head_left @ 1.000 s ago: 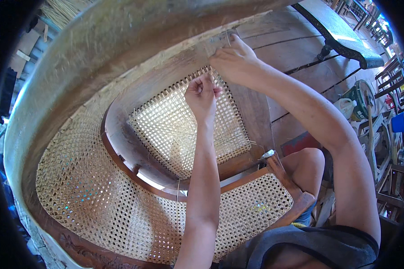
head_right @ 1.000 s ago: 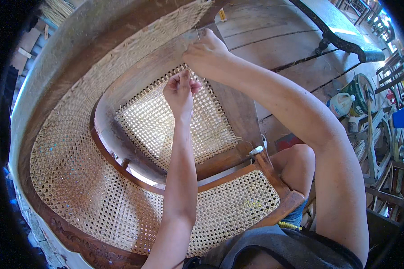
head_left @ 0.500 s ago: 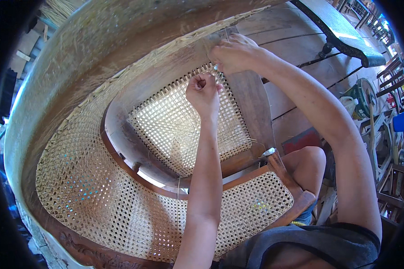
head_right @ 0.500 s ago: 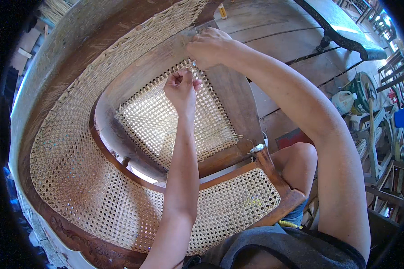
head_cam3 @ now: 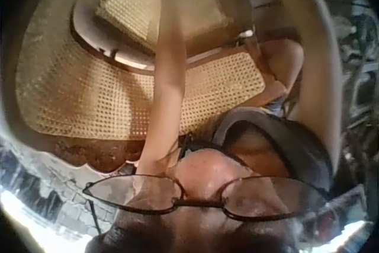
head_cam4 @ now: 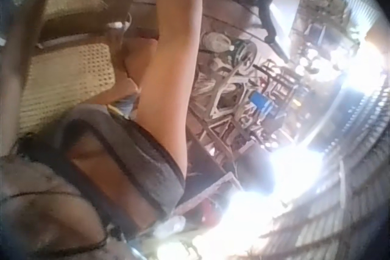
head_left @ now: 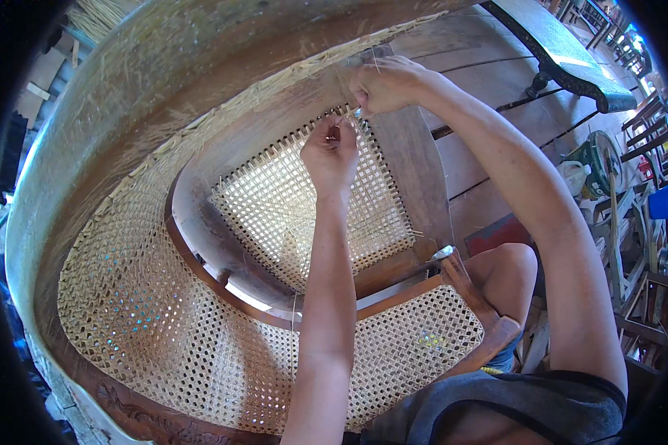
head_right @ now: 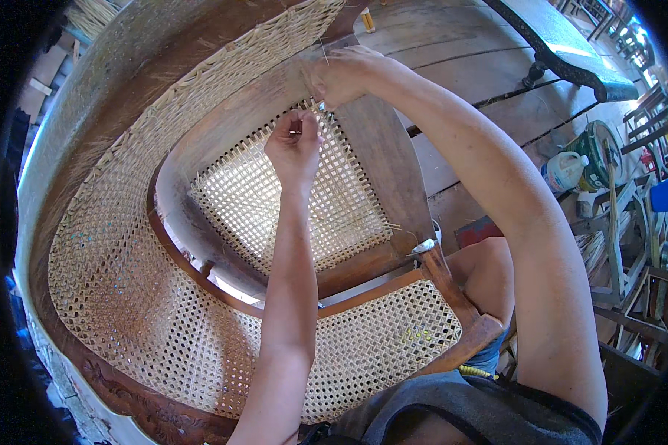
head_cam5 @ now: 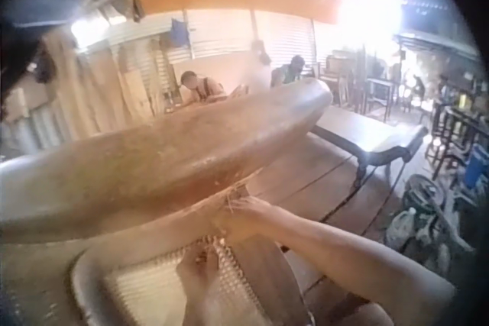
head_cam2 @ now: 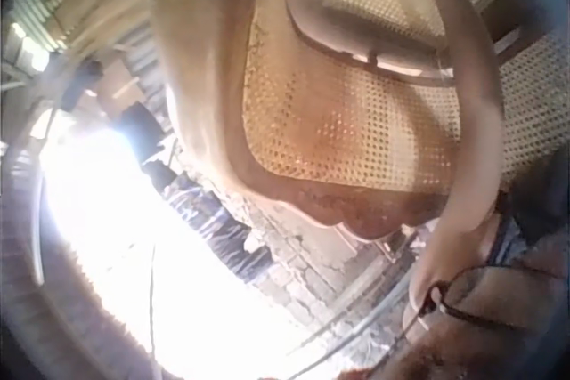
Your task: The person is weaving or repairing the seat of a rattan chair using strips of cane.
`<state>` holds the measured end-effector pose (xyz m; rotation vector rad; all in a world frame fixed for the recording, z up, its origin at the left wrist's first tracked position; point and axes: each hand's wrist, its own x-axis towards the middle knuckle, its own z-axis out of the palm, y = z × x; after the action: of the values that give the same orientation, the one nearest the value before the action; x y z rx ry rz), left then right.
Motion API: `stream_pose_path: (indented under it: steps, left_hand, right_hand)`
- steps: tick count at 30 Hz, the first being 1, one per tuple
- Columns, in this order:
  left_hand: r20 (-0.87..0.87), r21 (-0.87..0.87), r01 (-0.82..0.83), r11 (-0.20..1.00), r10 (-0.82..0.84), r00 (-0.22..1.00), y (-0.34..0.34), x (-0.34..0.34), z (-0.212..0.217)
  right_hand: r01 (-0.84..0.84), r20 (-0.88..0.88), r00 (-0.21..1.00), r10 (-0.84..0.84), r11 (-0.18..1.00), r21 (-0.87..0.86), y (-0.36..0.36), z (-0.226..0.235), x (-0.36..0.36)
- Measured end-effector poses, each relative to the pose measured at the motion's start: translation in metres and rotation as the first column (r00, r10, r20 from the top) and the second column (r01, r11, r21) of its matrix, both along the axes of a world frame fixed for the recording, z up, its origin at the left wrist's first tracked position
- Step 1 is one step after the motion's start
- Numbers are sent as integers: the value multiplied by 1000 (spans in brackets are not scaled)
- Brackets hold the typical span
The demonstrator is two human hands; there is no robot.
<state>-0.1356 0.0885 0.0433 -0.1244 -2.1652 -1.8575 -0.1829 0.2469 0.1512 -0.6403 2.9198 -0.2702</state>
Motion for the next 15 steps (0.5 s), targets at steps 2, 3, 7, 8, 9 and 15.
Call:
stream_pose_path:
  steps: [2,3,7,8,9,15]
  left_hand:
    - [-9,95,0,996,1,1000,4,-3,-3]
    - [-23,57,-14,998,15,1000,5,-5,-4]
    - [-73,23,-27,999,29,997,2,-8,-6]
    - [-75,23,-27,999,29,997,2,-6,-3]
    - [-54,13,-25,1000,26,998,2,-5,0]
    - [-57,-47,-77,996,75,996,12,4,4]
  right_hand:
    - [0,-15,1000,-1,998,-69,9,-10,-5]
    - [-11,-18,1000,10,995,-101,14,-16,-9]
    - [0,-156,988,21,991,134,1,0,5]
    - [0,-157,987,21,991,134,-2,4,11]
    - [41,-199,980,-10,987,154,-6,6,16]
    - [185,-250,957,-146,973,137,-3,4,33]
